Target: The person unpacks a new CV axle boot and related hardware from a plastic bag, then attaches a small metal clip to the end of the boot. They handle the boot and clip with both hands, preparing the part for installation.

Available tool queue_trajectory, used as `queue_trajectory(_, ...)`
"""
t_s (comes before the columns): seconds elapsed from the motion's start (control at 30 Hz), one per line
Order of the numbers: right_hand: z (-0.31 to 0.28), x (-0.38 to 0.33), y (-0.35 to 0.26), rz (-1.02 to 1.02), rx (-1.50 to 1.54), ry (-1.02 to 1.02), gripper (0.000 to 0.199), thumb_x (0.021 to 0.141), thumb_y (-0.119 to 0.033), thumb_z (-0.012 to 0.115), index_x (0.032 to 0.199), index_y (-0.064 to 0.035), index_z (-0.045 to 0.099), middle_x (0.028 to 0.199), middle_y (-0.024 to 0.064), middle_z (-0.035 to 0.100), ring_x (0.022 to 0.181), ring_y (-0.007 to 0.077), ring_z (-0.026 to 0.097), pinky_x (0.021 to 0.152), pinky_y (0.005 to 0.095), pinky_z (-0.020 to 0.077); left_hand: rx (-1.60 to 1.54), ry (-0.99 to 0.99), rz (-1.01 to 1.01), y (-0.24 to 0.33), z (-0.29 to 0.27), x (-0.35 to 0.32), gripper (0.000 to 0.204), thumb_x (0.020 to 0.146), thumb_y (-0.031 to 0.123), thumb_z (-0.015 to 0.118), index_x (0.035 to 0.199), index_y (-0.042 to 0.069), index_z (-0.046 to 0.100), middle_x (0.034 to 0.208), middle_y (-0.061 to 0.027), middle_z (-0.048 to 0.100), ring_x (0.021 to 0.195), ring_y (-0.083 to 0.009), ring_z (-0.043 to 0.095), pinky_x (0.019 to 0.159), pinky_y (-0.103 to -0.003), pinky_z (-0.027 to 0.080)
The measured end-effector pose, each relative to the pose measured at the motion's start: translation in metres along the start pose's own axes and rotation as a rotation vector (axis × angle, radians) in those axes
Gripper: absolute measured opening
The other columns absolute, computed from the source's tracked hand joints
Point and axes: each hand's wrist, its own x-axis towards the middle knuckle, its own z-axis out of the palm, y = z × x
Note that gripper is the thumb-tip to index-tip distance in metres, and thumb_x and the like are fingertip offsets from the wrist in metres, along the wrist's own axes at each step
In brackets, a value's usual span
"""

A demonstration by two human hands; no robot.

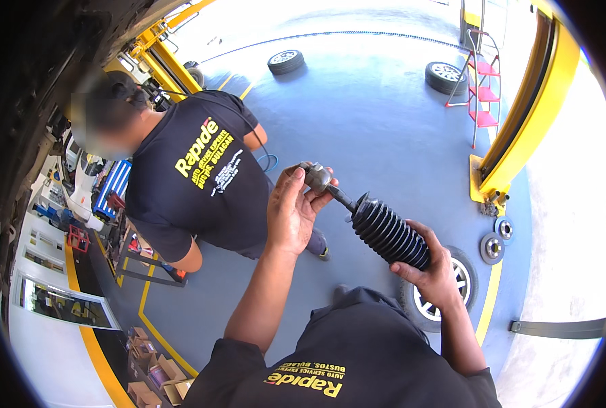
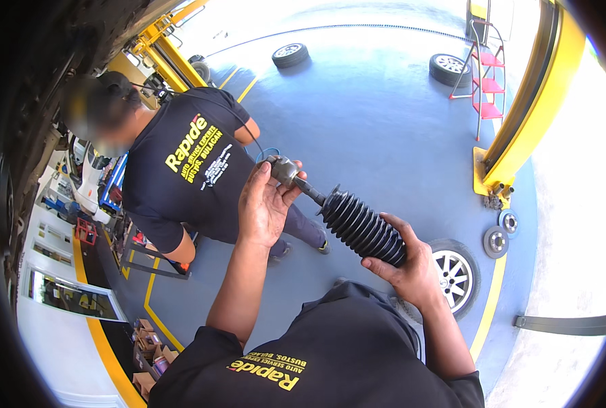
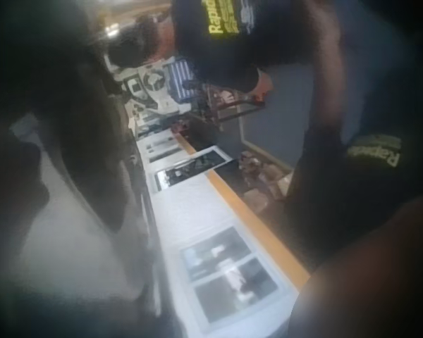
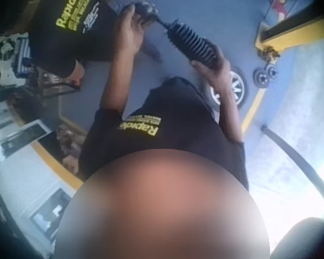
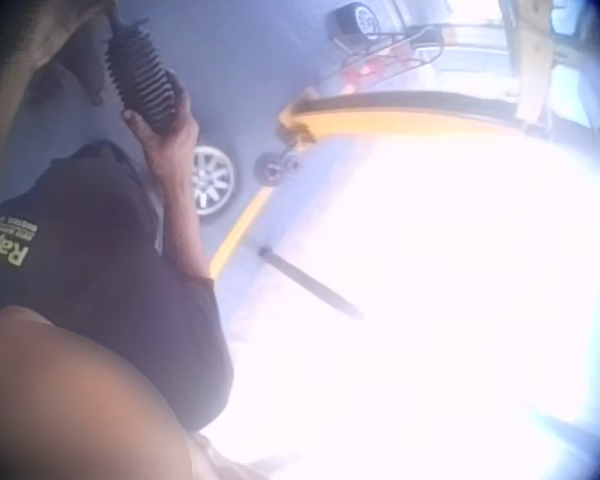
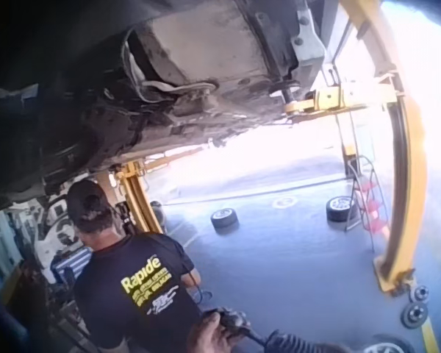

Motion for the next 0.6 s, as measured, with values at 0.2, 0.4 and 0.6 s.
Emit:
queue_trajectory(0.2,-0.05,0.029,0.028,-0.073,-0.099,0.051,0.082,0.076,-0.031,0.096,0.144,-0.005,0.058,0.111,0.0164,0.077,0.104,0.0264,0.076,0.095,0.0388,0.0566,-0.246,0.018,-0.049,-0.064,0.011,0.028,0.027,0.109,0.028,0.058,0.124,0.006,0.063,0.124,-0.0191,0.069,0.115,-0.0311,0.07,0.097,-0.04,0.062)
queue_trajectory(0.4,-0.09,0.025,0.05,-0.105,-0.151,0.04,0.09,0.073,-0.036,0.098,0.145,-0.0045,0.056,0.104,0.0133,0.077,0.097,0.0215,0.075,0.09,0.0362,0.0572,-0.329,-0.041,-0.022,-0.123,0.014,0.024,0.037,0.11,0.033,0.058,0.126,0.0,0.06,0.13,-0.0214,0.064,0.12,-0.0306,0.067,0.105,-0.039,0.061)
queue_trajectory(0.6,-0.091,0.026,0.056,-0.154,-0.285,-0.058,0.09,0.071,-0.037,0.099,0.142,-0.0041,0.055,0.103,0.0118,0.076,0.095,0.024,0.075,0.091,0.0385,0.0562,-0.464,-0.024,-0.044,-0.162,-0.013,0.021,0.033,0.109,0.035,0.057,0.126,0.005,0.06,0.133,-0.019,0.064,0.122,-0.0319,0.066,0.104,-0.041,0.061)
